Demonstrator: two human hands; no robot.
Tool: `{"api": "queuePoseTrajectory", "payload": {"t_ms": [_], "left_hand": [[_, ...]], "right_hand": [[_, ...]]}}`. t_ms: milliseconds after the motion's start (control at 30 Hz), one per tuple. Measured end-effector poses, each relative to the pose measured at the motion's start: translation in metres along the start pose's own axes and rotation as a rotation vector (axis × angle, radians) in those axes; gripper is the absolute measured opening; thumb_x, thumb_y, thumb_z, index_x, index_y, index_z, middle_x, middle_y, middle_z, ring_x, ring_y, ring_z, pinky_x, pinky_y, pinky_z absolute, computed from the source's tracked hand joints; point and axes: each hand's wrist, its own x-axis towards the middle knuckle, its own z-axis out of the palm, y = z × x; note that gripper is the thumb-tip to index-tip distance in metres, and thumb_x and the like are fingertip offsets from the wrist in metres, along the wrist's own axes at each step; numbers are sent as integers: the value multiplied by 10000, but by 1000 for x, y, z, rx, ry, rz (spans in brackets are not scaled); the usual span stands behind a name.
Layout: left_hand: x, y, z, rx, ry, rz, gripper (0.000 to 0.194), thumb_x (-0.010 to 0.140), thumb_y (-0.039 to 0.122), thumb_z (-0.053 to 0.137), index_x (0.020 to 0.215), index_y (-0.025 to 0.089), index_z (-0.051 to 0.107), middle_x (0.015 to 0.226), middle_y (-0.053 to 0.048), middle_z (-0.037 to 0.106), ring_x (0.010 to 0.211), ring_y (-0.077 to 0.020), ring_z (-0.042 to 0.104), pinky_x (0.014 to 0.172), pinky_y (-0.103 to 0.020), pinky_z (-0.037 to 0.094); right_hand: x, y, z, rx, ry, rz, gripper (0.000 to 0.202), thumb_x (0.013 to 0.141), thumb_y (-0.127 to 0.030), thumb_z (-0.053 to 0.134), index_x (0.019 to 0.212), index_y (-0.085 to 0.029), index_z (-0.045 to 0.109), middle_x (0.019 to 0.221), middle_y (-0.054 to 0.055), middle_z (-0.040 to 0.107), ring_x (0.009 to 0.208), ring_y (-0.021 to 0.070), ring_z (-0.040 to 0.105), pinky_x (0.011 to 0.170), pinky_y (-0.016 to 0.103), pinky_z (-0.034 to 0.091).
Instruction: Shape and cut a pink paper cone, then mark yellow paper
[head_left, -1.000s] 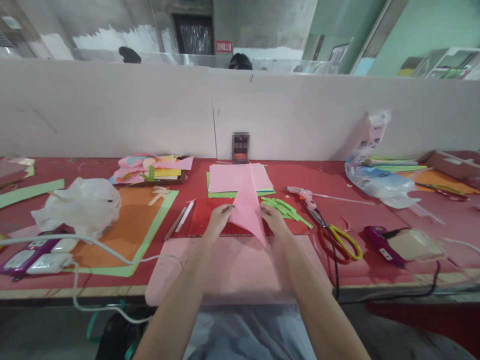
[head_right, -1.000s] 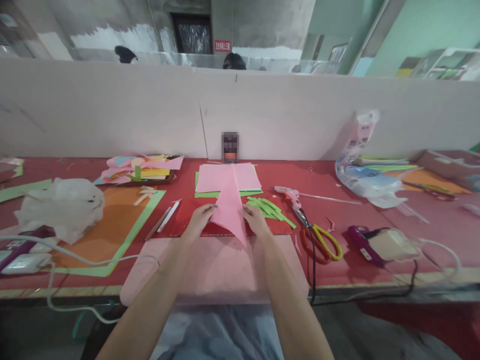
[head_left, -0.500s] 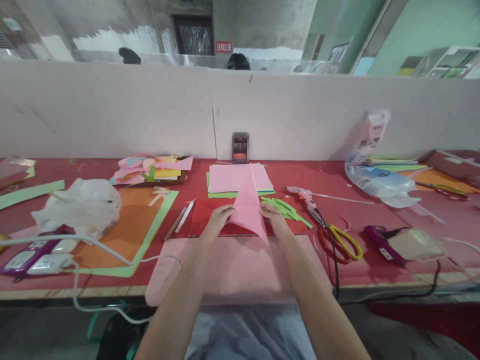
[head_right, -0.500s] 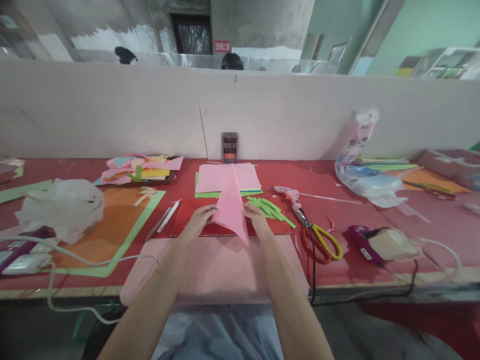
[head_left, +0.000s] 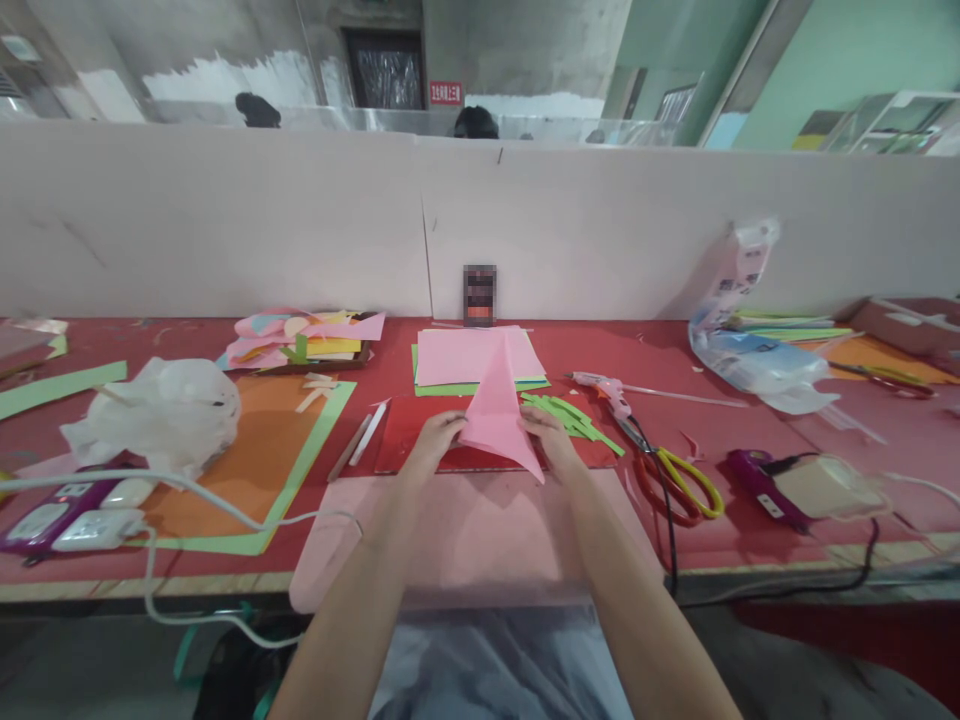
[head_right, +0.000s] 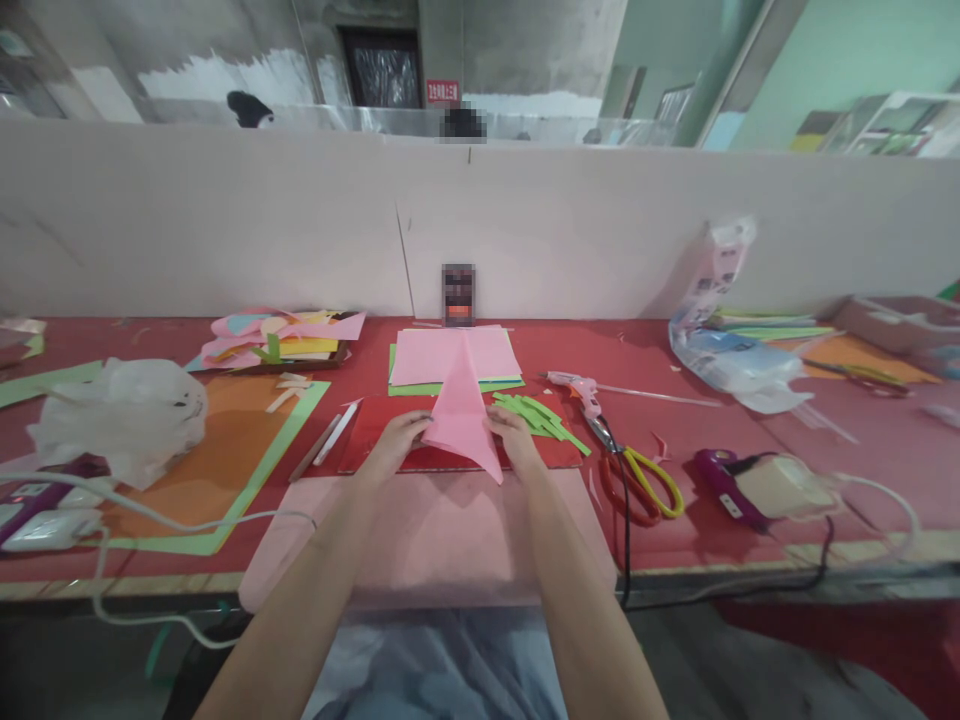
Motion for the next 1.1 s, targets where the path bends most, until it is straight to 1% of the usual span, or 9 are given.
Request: {"api": "queuePoseTrajectory", "payload": {"t_ms": [133,267,400,500,600,733,833,967,1100], "left_hand": [[-1,0,-1,-5,15,1,205,589,250,616,769,160,657,717,3,618,683,-135,557,686,-271,458],[-2,2,0,4,19,6,212,587,258,615,767,152,653,717,-1,615,675,-133,551,671,-264,460],[-3,4,0,24,38,9,228,589,266,608,778,147,651,717,-1,609,678,-131,548,667,-258,457],[-3,3,0,18,40,12,222,585,261,608,771,147,652,706,4,600,669,-124,541,664,-250,455],[-1,1,0,16,25,16,220,578,266,613,758,145,651,693,4,595,653,-122,538,651,-248,454],[1,-1,0,25,7,6,234,571,266,622,766,140,650,688,-3,606,656,-134,550,657,-268,464],[1,0,1,18,15,1,229,569,263,628,760,140,654,679,-4,608,654,-136,555,662,-274,467],[-1,2,1,16,33,3,211,566,263,635,735,139,658,643,7,591,614,-119,537,644,-261,465],[-2,2,2,7,51,-9,220,559,252,637,747,142,664,636,9,590,610,-118,533,642,-265,466]], "right_hand": [[-2,-4,1,24,19,32,291,620,-270,669,910,-259,645,882,5,668,806,210,599,737,347,455],[-1,-6,1,59,3,43,273,603,-245,672,876,-255,659,942,5,664,840,212,598,741,334,459],[-1,-5,1,65,33,48,225,583,-244,684,806,-252,660,841,-6,674,796,206,604,711,321,462],[-1,-4,0,68,11,46,194,584,-246,681,776,-238,658,775,-12,663,742,188,600,678,309,461],[0,-3,-1,76,1,32,189,578,-248,682,764,-224,659,757,-7,655,715,180,591,666,307,458],[2,1,-3,74,29,14,193,549,-264,698,729,-211,653,706,3,641,667,183,577,626,314,447],[4,2,-4,60,53,31,192,542,-270,700,714,-202,647,670,9,625,627,176,561,588,305,434],[4,2,-4,55,61,38,182,561,-272,691,725,-210,646,650,-2,605,603,159,541,567,289,418],[2,3,-4,42,38,22,165,592,-285,684,737,-219,640,667,-12,596,610,146,534,566,278,407]]}}
